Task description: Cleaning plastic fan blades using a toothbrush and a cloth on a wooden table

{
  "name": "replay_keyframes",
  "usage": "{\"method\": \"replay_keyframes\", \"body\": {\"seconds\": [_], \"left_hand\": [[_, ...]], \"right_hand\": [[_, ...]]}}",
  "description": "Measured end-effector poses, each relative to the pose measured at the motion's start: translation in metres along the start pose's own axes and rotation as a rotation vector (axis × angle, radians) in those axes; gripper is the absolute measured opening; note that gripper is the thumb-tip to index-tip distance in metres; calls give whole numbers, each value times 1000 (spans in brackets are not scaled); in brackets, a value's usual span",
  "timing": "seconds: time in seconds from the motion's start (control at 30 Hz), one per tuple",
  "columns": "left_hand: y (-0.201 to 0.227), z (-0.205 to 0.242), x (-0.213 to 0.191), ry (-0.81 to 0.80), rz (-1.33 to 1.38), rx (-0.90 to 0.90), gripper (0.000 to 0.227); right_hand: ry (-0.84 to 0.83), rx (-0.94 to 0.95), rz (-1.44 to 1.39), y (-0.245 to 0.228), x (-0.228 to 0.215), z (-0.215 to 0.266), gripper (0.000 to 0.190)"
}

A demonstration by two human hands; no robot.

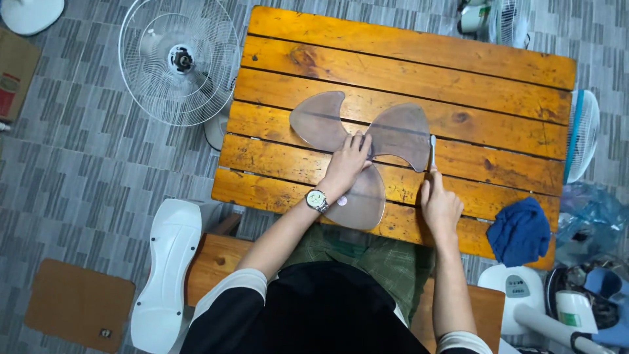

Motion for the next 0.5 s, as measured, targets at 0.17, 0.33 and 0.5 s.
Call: {"method": "replay_keyframes", "body": {"seconds": [0.17, 0.33, 0.5], "left_hand": [[1, 0, -8, 21, -2, -7, 74], [0, 2, 2, 65, -25, -18, 77], [1, 2, -4, 94, -25, -13, 76]], "right_hand": [[6, -1, 19, -10, -5, -36, 33], [44, -5, 36, -5, 6, -50, 31], [17, 42, -2, -16, -5, -12, 33]]}}
Point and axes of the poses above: each hand's wrist, its own z-axis away from the middle knuckle, its own x-axis out of the palm, y = z × x, the point moved 10 cm from there along -z, towards the middle knuckle, and after that the axes turned 9 degrees about -x, right-handed, at the moved point
